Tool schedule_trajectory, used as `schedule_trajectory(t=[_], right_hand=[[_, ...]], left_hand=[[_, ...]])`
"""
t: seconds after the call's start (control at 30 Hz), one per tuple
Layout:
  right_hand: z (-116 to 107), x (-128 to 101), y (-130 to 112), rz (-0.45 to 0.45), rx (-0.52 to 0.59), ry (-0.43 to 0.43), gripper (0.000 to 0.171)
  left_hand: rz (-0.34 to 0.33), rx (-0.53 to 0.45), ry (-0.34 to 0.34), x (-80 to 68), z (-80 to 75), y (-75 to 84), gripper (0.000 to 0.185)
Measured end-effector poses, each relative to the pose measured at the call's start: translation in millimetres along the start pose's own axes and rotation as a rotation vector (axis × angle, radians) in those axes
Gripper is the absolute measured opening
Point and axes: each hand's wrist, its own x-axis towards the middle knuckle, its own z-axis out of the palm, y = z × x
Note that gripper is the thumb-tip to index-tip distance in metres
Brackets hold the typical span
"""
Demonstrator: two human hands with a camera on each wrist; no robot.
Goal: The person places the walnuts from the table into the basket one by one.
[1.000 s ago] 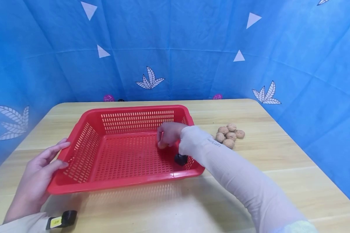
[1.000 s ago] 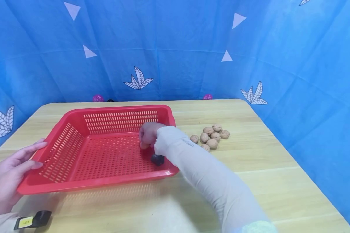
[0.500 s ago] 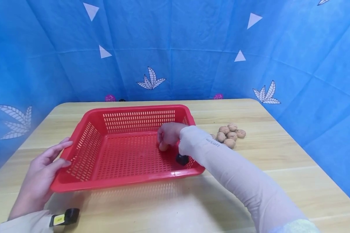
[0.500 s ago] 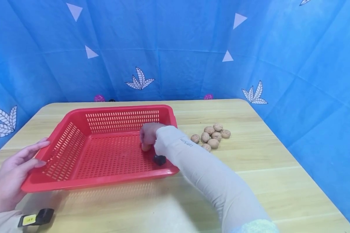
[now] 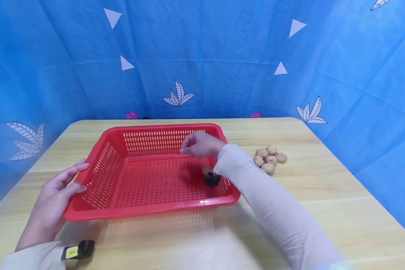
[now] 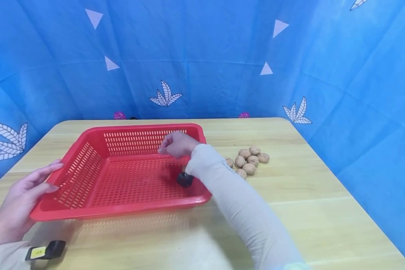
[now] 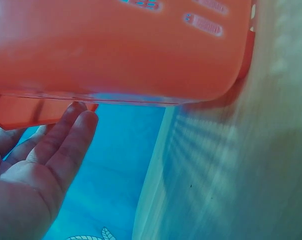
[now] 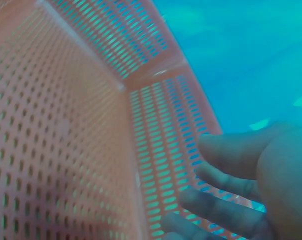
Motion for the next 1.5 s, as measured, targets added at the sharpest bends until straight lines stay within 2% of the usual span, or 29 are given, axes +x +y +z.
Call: schedule_trajectory(t=[0.23, 0.4, 0.5, 0.73, 0.9, 1.1, 1.3, 1.5], right_hand=[[-9, 0, -5, -0.046, 0.393, 0.206, 0.015], [-19, -6, -2, -0.1, 0.57, 0.268, 0.016], [-26, -13, 4, -0.11, 0.624, 0.291, 0.018], [-52, -35, 29, -0.094, 0.685, 0.363, 0.024], [-68, -46, 48, -0.081, 0.709, 0.429, 0.014], [-73, -52, 74, -0.038, 0.728, 0.483, 0.009], [-80, -57, 97, -0.008, 0.666, 0.564, 0.01], [-89, -64, 124, 0.05, 0.583, 0.644, 0.013]], left_hand=[[-0.023, -0.018, 0.001, 0.5, 0.2, 0.3, 0.053], [-0.012, -0.064, -0.024, 2.8, 2.1, -1.7, 0.053], [-0.001, -0.08, -0.035, 3.8, 2.4, -3.2, 0.052], [-0.02, -0.077, -0.035, 2.1, 3.2, -5.7, 0.053], [-0.033, -0.062, -0.028, 1.1, 5.0, -5.8, 0.056], [-0.044, -0.062, -0.027, -0.8, 1.4, -4.2, 0.055], [-0.026, -0.075, -0.031, -0.4, -3.1, -0.4, 0.052], [-0.027, -0.077, -0.019, -0.9, -0.5, -0.1, 0.054]])
